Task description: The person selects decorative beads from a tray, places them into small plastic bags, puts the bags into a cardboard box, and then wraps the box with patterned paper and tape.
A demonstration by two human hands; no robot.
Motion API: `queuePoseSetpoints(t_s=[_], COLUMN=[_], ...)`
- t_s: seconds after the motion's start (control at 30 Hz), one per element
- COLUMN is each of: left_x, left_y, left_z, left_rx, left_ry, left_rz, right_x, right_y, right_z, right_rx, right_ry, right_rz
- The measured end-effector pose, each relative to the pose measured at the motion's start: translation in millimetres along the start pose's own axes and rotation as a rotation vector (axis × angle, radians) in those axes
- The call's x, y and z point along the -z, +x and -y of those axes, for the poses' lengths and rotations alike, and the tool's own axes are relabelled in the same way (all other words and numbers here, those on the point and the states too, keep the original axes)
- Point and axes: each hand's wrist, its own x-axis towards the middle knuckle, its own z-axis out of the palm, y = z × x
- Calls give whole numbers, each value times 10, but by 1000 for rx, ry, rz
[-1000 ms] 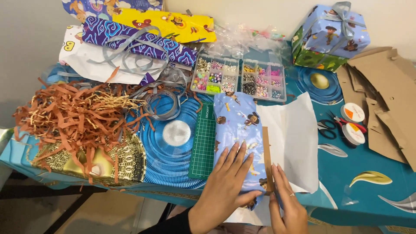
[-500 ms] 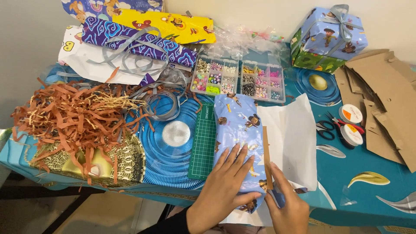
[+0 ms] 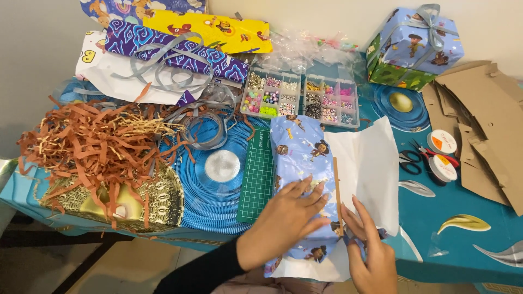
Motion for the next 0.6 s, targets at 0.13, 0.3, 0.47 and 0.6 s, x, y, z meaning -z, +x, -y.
queuePoseSetpoints(t_s=[0.13,0.3,0.47,0.6], left_x=[101,104,232,242], left_y=[190,258,253,252], left_z=[374,483,225,135], left_rx=[-142,-154,-49,12], left_ry=[-49,-175,-184,-207], left_rz=[189,319,191,182], right_x=[-84,-154,-131,43], right_y=[16,8,-18,-190], right_z=[-28,-82,-136,-352], right_rx=[-13,35,60,154], right_ry=[-29,-119,-110,-203], right_rz=[-74,-126,-83,-84])
